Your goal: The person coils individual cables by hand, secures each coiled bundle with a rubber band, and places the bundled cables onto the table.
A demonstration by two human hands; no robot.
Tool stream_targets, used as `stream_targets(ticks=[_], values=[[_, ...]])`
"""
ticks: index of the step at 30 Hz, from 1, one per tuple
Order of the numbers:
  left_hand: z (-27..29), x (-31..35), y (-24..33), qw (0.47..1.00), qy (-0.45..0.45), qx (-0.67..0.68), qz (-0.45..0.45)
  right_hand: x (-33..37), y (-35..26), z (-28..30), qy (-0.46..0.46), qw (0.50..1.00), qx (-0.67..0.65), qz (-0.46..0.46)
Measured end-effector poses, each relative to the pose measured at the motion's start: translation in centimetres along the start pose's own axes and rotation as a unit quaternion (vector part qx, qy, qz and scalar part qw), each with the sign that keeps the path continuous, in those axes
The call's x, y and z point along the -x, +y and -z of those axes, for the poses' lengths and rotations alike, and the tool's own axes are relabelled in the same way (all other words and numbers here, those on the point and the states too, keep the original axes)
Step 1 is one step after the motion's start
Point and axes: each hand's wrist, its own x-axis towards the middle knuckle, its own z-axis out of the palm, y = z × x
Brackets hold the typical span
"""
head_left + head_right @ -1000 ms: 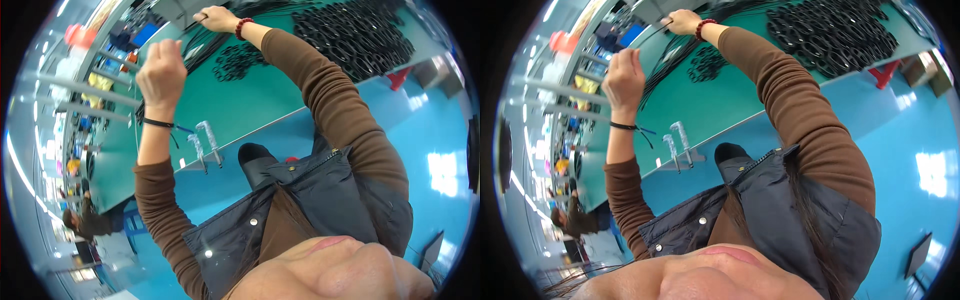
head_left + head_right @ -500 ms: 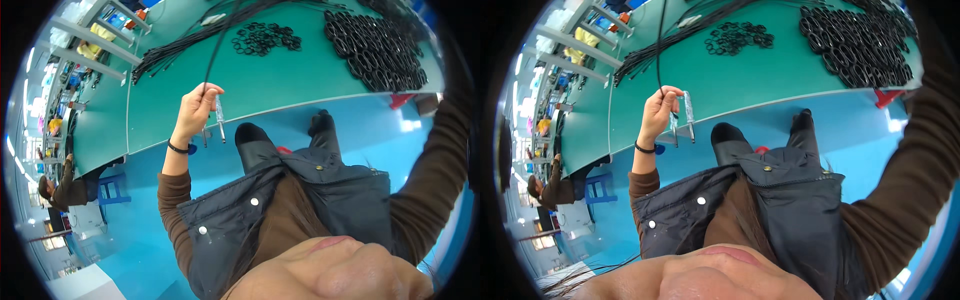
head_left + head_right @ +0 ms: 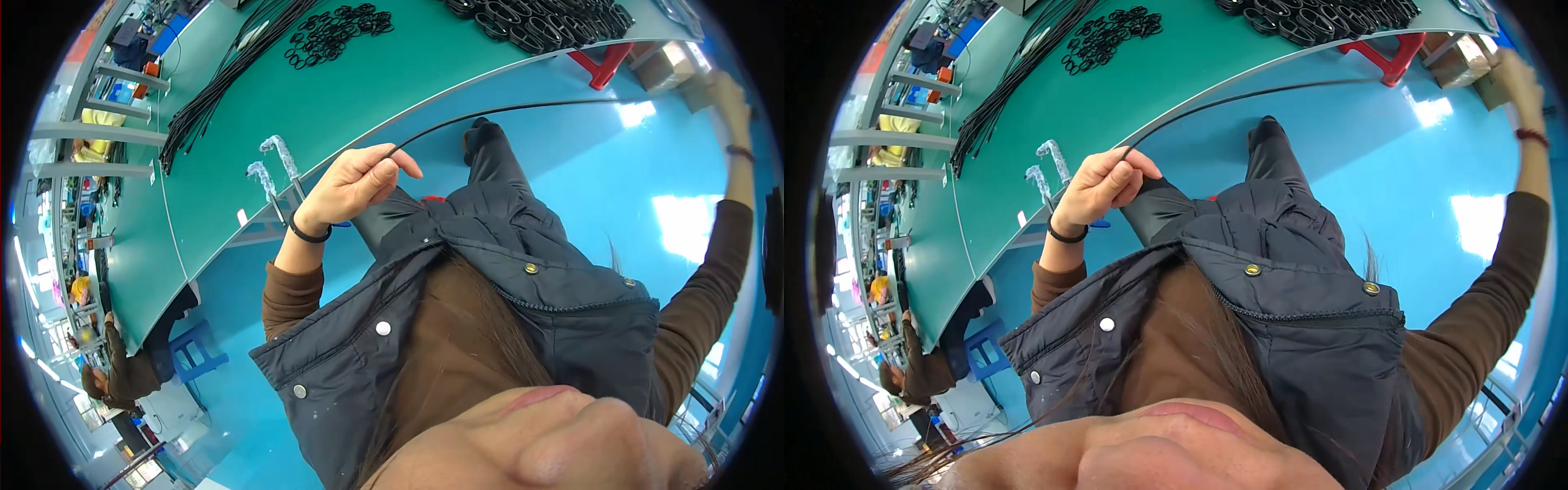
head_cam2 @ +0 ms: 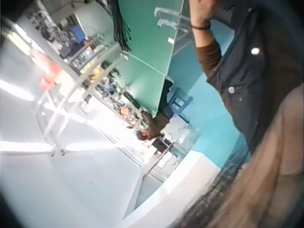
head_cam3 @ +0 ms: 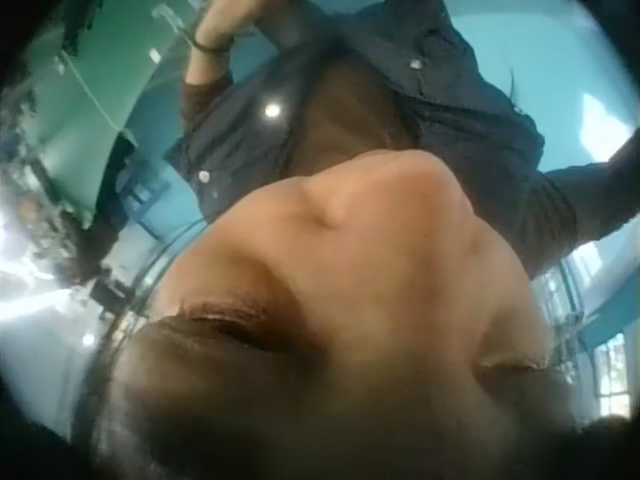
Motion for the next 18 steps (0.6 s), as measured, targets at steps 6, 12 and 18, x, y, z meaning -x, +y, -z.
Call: stream_targets(ticks=[6,12,18], values=[[-1.9,-0.4,0.0,0.99,0.069,0.121,-0.01,7.9,-13.0,-11.6,-0.209,0.857,-0.361,0.301],[-3.5,-0.8,-2.6,0.968,0.157,0.187,0.063,12.5,-26.1,1.9,-0.341,0.428,-0.778,0.31],[-4.8,0.4,-3.2,0.929,0.057,0.349,0.109,10.7,-35.1,5.6,-0.035,0.473,-0.801,0.366]])
